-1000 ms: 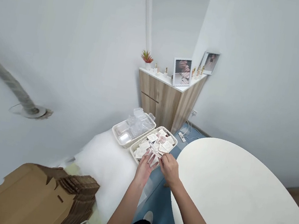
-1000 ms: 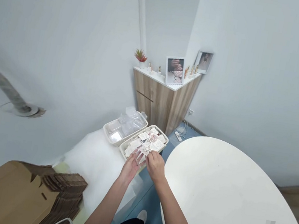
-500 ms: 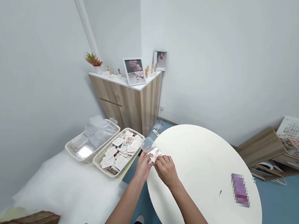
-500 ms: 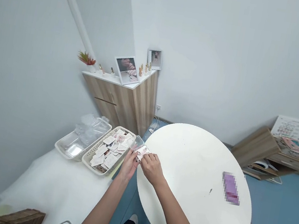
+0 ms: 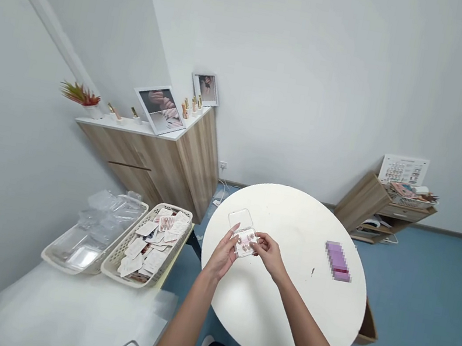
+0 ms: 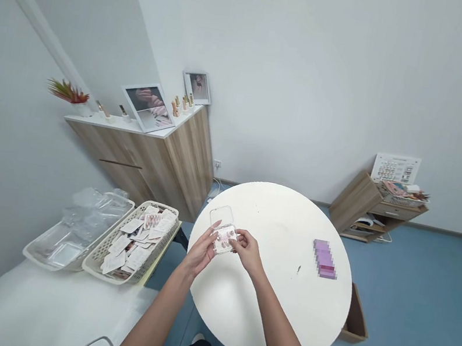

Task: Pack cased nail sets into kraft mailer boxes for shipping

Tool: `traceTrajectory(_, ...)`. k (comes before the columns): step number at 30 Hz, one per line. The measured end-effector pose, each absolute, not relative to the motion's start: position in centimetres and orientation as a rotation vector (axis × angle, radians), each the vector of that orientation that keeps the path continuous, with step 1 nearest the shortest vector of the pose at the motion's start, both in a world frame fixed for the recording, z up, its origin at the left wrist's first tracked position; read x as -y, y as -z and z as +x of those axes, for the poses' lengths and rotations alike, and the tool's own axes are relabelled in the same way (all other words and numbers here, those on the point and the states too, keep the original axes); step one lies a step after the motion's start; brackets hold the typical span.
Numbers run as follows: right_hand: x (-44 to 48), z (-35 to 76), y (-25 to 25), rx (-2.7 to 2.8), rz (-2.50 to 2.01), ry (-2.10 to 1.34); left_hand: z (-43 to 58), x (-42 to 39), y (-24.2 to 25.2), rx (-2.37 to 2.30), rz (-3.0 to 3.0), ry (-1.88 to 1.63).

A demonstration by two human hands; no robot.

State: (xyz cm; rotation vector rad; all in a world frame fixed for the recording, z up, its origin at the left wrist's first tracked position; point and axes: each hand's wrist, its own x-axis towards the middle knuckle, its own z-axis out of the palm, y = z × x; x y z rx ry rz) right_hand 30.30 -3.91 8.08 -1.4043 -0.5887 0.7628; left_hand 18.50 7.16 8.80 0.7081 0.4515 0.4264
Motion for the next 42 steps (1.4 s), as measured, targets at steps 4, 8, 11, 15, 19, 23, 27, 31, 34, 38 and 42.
traceTrajectory(4, 5.3, 30.5, -7.0, 0.506, -1.403, -0.714, 18.9, -5.7, -8.3, -0.473, 0.829, -0.340)
traceTrajectory(8, 6.3, 31.7, -6.6, 0.488, -1.457, -0.776, 18.7, -5.5, -7.9, -0.485, 0.886, -0.237)
traceTrajectory(11, 6.5, 33.1, -7.0, 0.451, -1.438, -0.813, 18.8, -5.5, -7.8, -0.459, 0.939, -0.118)
traceTrajectory(15, 6.4, 34.3, -7.7, 0.471, -1.368, -0.825, 19.3, -5.2, -7.7, -0.561, 0.968, -0.048)
traceTrajectory(19, 6.7, 33.4, -7.8, 0.508, -1.337, -0.820, 19.7, -5.2, -7.6, -0.580, 0.775, -0.087)
traceTrajectory(23, 8.0, 31.4, -7.3, 0.828, -1.454, -0.670, 20.0, -5.2, -7.1, -0.604, 0.720, -0.134)
traceTrajectory(27, 9.3, 30.4, -6.4, 1.301, -1.646, -0.313, 20.1, -5.3, -6.2, -0.645, 0.833, -0.196)
traceTrajectory(31, 9.7, 31.1, -5.2, 1.495, -1.811, -0.055, 19.7, -5.5, -5.8, -0.711, 0.985, -0.199)
traceTrajectory(34, 9.6, 31.9, -4.5, 1.472, -1.874, 0.046, 19.1, -5.7, -5.8, -0.651, 1.420, -0.370)
traceTrajectory(38, 9.5, 32.5, -4.3, 1.405, -1.884, 0.064, 18.6, -6.0, -5.1, -0.338, 2.137, -0.513)
traceTrajectory(42, 9.3, 32.4, -3.9, 1.452, -1.919, 0.021, 18.6, -6.2, -3.7, -0.226, 2.488, -0.625)
